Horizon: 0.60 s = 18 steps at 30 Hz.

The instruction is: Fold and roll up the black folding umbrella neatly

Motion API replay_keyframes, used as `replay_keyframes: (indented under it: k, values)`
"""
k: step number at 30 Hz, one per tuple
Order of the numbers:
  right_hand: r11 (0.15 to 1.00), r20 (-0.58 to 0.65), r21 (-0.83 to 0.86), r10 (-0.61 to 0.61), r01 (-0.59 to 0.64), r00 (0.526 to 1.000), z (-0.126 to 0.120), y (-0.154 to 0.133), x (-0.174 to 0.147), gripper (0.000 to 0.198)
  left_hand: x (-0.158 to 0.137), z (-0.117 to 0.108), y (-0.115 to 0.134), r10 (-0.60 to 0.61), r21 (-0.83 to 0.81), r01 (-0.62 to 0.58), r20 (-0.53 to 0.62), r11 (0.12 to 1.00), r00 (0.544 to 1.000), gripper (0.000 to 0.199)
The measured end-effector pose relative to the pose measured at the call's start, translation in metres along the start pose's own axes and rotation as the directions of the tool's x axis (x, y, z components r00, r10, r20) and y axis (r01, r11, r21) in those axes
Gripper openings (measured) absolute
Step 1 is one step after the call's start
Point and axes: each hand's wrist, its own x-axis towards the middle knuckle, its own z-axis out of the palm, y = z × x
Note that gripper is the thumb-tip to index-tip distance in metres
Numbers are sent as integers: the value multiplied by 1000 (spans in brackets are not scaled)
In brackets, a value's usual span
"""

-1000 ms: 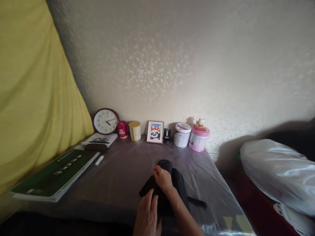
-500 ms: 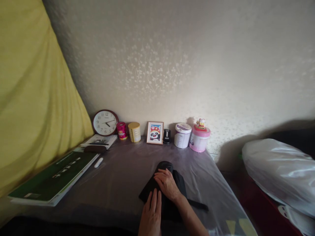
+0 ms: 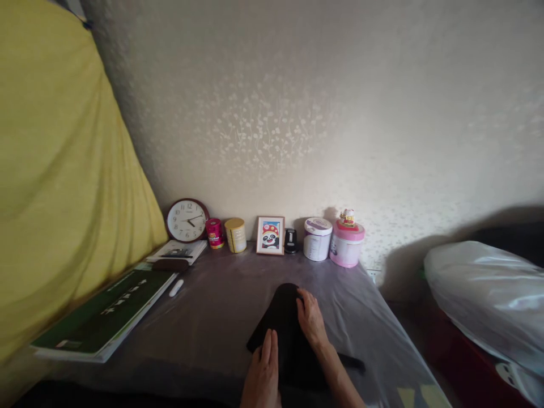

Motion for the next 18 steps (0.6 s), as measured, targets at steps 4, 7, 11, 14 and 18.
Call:
replay_keyframes:
  k: [4, 7, 11, 14, 18]
  values:
    - [998, 166, -66, 9, 2, 986, -17, 15, -36, 33, 0, 5, -5, -26, 0, 26, -37, 1000, 999, 98]
    - [995, 190, -103, 25, -5, 981, -28, 27, -49, 34, -1, -1, -5, -30, -44, 28, -41, 999, 999, 97]
    - [994, 151, 24, 104, -109, 983, -39, 38, -48, 33, 0, -25, -9, -60, -226, 52, -29, 973, 998, 91]
    - [940, 123, 206, 250, -271, 960, -47, 44, -40, 35, 0, -52, -20, -67, -521, 34, -46, 853, 997, 86]
    - [754, 144, 446, 472, -483, 870, -60, 44, -31, 41, -5, -75, -41, -64, -884, 188, 178, 428, 982, 62]
